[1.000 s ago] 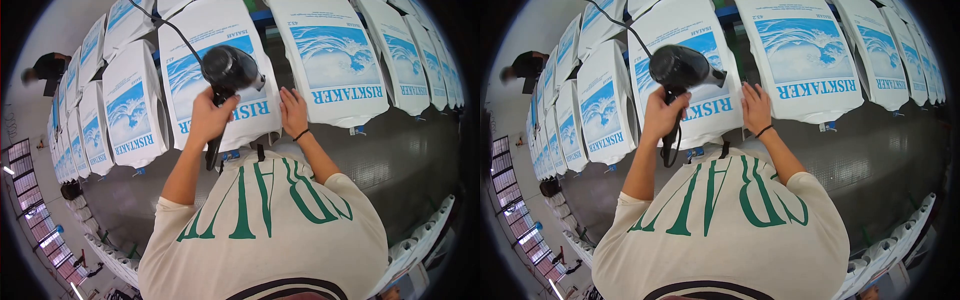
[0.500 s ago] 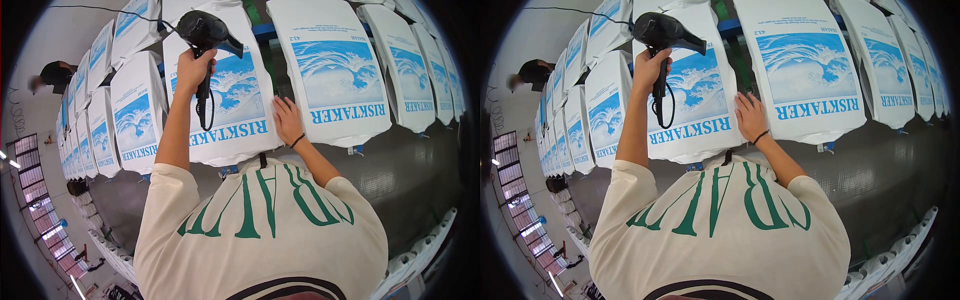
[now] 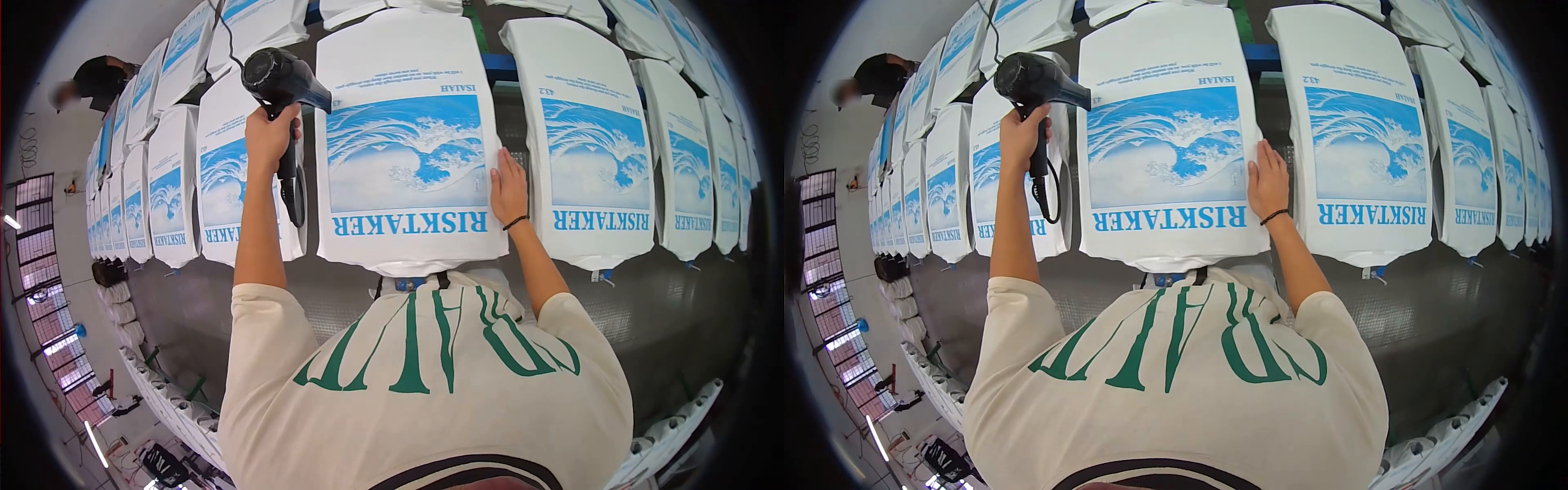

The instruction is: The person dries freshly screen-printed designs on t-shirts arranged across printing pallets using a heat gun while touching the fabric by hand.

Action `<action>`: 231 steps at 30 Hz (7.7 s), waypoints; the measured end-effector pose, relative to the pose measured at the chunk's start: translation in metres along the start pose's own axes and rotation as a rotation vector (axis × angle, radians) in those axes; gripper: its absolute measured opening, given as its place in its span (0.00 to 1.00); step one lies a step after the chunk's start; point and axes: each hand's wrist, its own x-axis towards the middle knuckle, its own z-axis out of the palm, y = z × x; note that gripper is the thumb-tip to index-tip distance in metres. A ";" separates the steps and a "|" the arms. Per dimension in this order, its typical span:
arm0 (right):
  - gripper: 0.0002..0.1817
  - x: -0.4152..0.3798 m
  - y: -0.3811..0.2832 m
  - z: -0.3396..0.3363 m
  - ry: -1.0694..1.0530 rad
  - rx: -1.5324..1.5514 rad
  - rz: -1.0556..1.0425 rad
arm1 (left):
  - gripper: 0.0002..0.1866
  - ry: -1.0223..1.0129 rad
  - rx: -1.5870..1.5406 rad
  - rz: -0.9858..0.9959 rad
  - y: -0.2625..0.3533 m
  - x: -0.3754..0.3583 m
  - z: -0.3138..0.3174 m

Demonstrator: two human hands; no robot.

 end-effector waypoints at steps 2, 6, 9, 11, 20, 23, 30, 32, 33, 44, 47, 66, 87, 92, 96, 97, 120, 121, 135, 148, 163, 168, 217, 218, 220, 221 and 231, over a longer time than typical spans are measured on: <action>0.26 -0.002 -0.001 0.007 -0.009 -0.023 -0.001 | 0.12 -0.054 -0.071 -0.032 -0.005 0.007 -0.016; 0.27 -0.003 -0.009 0.013 -0.005 -0.056 0.058 | 0.11 -0.049 -0.010 0.029 -0.006 0.018 -0.023; 0.27 -0.004 -0.012 0.012 0.008 -0.085 0.080 | 0.12 -0.088 -0.050 0.008 -0.009 0.034 -0.021; 0.27 -0.002 -0.014 0.011 0.008 -0.076 0.077 | 0.12 -0.094 -0.062 0.008 -0.004 0.038 -0.012; 0.27 0.034 0.002 0.019 -0.002 -0.009 0.049 | 0.12 -0.257 -0.162 0.015 0.044 0.023 0.094; 0.27 0.050 0.014 0.022 -0.001 0.010 -0.014 | 0.11 -0.313 -0.168 0.016 0.061 0.007 0.135; 0.27 0.078 0.027 0.007 -0.076 0.065 0.006 | 0.13 -0.350 -0.151 -0.017 0.084 -0.036 0.185; 0.27 0.083 0.035 0.006 -0.075 0.116 -0.022 | 0.13 -0.276 -0.094 0.033 0.076 -0.040 0.181; 0.27 0.085 0.037 0.004 -0.077 0.118 -0.024 | 0.13 -0.249 -0.071 0.017 0.076 -0.043 0.178; 0.28 0.102 0.025 0.000 -0.218 0.192 0.072 | 0.12 -0.231 -0.125 0.000 0.083 -0.026 0.187; 0.28 0.100 0.026 0.006 -0.225 0.201 0.055 | 0.12 -0.148 -0.089 0.001 0.069 -0.008 0.158; 0.35 0.085 0.001 0.028 -0.125 0.179 0.217 | 0.11 0.056 -0.038 -0.055 -0.009 -0.021 -0.015; 0.26 0.049 0.013 0.002 -0.073 0.154 0.036 | 0.12 -0.365 -0.128 0.017 0.056 -0.083 0.165; 0.25 0.049 0.018 -0.005 -0.049 0.174 0.014 | 0.12 -0.345 -0.130 0.004 0.065 -0.091 0.166; 0.22 0.058 0.020 -0.006 0.049 0.112 -0.042 | 0.12 -0.304 -0.075 0.020 0.061 -0.100 0.164; 0.22 0.059 0.017 -0.008 0.047 0.115 -0.046 | 0.12 -0.299 -0.075 0.019 0.059 -0.101 0.161; 0.39 0.104 -0.056 0.032 -0.409 -0.570 -0.203 | 0.13 0.082 -0.098 -0.040 -0.024 -0.054 -0.019; 0.39 0.106 -0.058 0.032 -0.405 -0.597 -0.176 | 0.12 0.088 -0.104 -0.038 -0.027 -0.055 -0.024; 0.38 0.100 -0.066 0.041 -0.392 -0.663 -0.100 | 0.12 -0.139 -0.246 -0.126 -0.046 -0.109 -0.040; 0.25 0.074 -0.025 0.012 -0.186 -0.401 -0.272 | 0.11 -0.187 -0.247 -0.136 -0.014 -0.155 0.030; 0.20 0.026 0.022 -0.043 -0.031 -0.091 -0.274 | 0.10 -0.228 -0.182 -0.141 0.020 -0.201 0.095; 0.20 0.022 0.015 -0.043 -0.030 -0.079 -0.308 | 0.11 -0.286 -0.168 -0.057 0.034 -0.197 0.126; 0.36 -0.084 -0.084 0.019 -0.249 -0.526 -0.198 | 0.13 -0.126 -0.041 0.016 -0.059 -0.226 -0.034; 0.36 -0.084 -0.082 0.018 -0.231 -0.520 -0.195 | 0.13 -0.087 0.030 0.094 -0.062 -0.227 -0.045; 0.36 -0.085 -0.081 0.013 -0.212 -0.515 -0.190 | 0.13 -0.024 0.091 0.054 -0.069 -0.229 -0.063; 0.36 -0.086 -0.081 0.010 -0.232 -0.524 -0.188 | 0.13 0.021 0.049 0.014 -0.069 -0.233 -0.068; 0.31 -0.103 -0.058 -0.007 -0.093 -0.416 -0.157 | 0.13 -0.226 -0.128 0.015 -0.046 -0.240 0.001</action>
